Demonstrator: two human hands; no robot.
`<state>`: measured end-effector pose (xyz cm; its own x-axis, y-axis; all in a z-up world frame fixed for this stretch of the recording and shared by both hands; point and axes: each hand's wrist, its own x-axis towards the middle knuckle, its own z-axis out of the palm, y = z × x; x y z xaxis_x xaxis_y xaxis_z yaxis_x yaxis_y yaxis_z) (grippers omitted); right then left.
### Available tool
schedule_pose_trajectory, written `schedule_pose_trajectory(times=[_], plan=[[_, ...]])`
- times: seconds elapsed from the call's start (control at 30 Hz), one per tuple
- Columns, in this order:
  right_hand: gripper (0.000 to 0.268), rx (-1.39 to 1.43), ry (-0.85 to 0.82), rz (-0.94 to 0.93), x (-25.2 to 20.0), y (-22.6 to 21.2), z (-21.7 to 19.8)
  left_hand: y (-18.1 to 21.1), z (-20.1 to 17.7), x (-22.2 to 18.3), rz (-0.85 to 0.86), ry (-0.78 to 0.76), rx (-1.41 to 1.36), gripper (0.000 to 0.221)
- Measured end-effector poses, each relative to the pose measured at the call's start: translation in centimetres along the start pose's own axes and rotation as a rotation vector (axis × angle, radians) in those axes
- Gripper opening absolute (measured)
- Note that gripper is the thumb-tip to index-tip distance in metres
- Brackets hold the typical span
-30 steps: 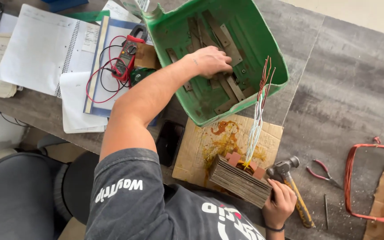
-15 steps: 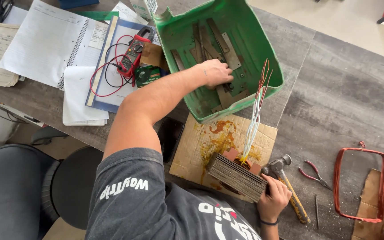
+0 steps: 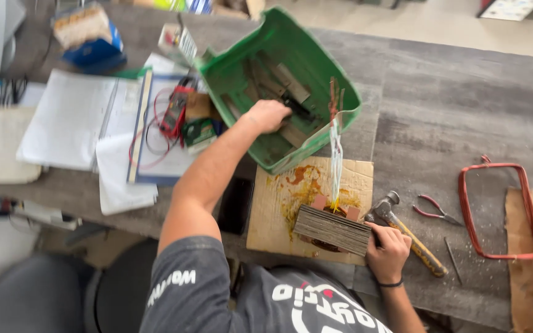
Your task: Assembling a transformer core by stacking metal laminations and tapping them with a hammer for alignment
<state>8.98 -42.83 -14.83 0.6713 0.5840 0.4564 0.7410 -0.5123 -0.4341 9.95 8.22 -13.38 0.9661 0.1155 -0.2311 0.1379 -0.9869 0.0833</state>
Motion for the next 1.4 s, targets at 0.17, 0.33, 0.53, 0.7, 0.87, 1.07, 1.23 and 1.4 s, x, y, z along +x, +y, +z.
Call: schedule_pose_trajectory(times=[0.17, 0.33, 0.53, 0.7, 0.87, 1.07, 1.23, 1.4], plan=[[0.023, 0.001, 0.052, 0.017, 0.0, 0.3, 0.7, 1.2, -1.0, -0.5, 0.077, -0.021, 0.102, 0.030], [0.026, -0.002, 0.115, 0.035, -0.5, 1.0, 1.1, 0.9, -0.2, -0.1, 0.028, -0.076, 0.066, 0.033], [0.025, 0.028, 0.084, -0.003, -1.1, 1.1, 1.1, 0.6, 0.0, 0.2, -0.024, -0.194, 0.072, 0.047], [0.022, 0.046, 0.090, -0.007, -0.9, 0.6, 0.8, 2.4, -4.0, -4.0, -0.053, -0.334, -0.016, 0.064], [0.021, 0.051, 0.069, -0.004, -1.2, 0.9, 1.0, 3.0, -7.3, -6.7, -0.084, -0.434, -0.207, 0.048], [0.022, 0.051, 0.048, -0.005, -0.9, 0.6, 0.8, 3.5, -9.0, -8.7, -0.061, -0.334, -0.320, 0.039], [0.015, 0.002, 0.012, 0.001, -0.3, -0.9, -0.4, 4.6, -11.9, -10.9, -0.137, -0.281, -0.381, 0.023], [0.016, 0.030, 0.009, 0.006, 0.8, -2.0, -1.1, 6.1, -10.3, -14.4, -0.157, 0.308, -0.450, 0.012]])
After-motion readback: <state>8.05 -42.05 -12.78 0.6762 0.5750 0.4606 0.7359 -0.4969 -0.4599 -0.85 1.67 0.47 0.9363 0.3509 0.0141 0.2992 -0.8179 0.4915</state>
